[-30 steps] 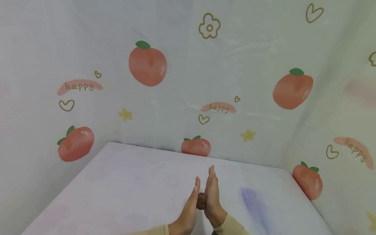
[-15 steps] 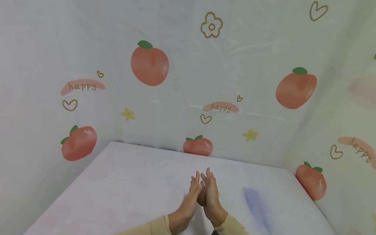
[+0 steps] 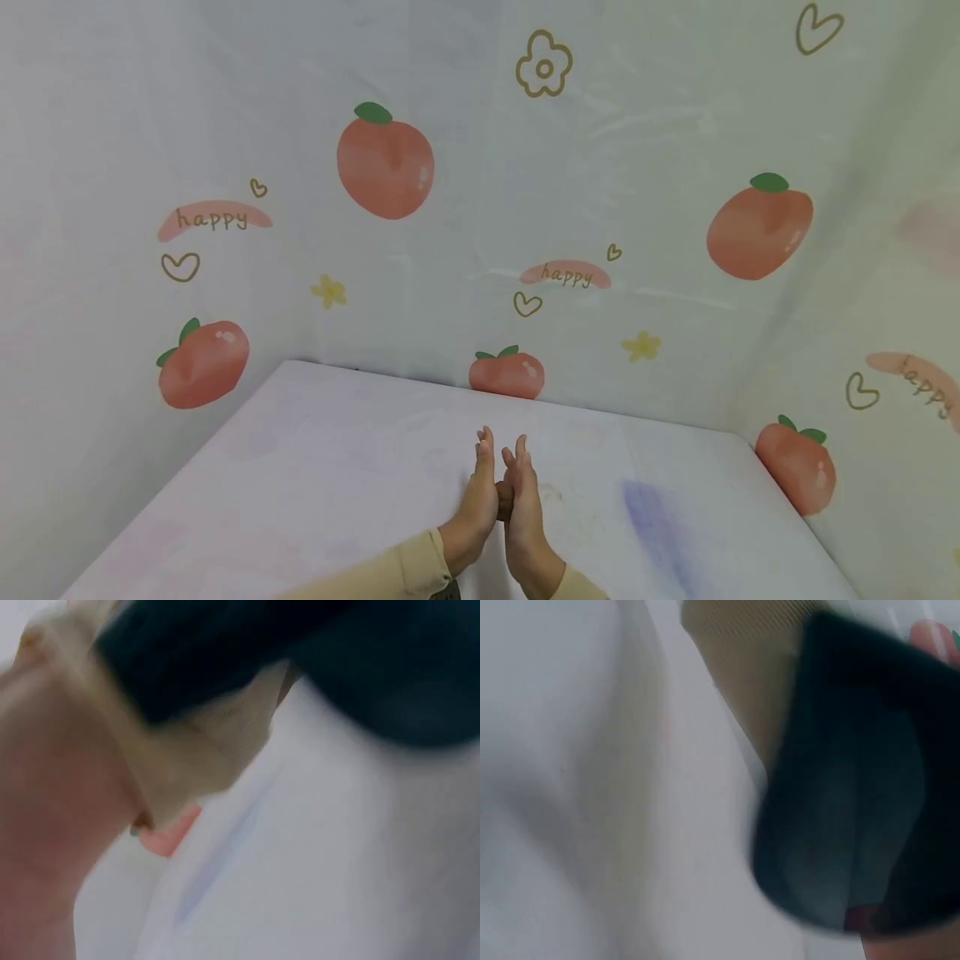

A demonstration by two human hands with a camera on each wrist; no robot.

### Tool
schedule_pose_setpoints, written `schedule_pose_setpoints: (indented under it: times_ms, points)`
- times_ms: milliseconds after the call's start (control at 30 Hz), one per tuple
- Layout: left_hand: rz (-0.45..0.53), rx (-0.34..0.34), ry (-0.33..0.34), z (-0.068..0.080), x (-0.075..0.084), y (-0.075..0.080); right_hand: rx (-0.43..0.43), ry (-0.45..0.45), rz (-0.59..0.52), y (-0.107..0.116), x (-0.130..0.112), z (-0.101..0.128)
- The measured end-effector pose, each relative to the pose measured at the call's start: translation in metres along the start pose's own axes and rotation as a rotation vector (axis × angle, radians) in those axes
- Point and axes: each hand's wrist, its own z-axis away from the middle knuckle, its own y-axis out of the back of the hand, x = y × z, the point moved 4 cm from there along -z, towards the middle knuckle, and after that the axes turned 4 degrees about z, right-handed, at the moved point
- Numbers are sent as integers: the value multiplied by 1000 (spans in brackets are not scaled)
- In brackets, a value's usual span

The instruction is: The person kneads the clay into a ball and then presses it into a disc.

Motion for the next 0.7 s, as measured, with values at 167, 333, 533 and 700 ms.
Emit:
schedule_pose_setpoints:
  times_ms: [167,333,533,700]
  points:
    - [0,-56,-12,8,0,-5,127,32,-52,3,29,-18]
    - [-13,-37,-4,1,5,4,21,30,2,0,14,-12]
    - [-96,-64,37,-4,5,17,-60,71,-113,4,-3,-15]
    - [10,-104,81,11,6,7,-22,-11,-150,5,4,-25]
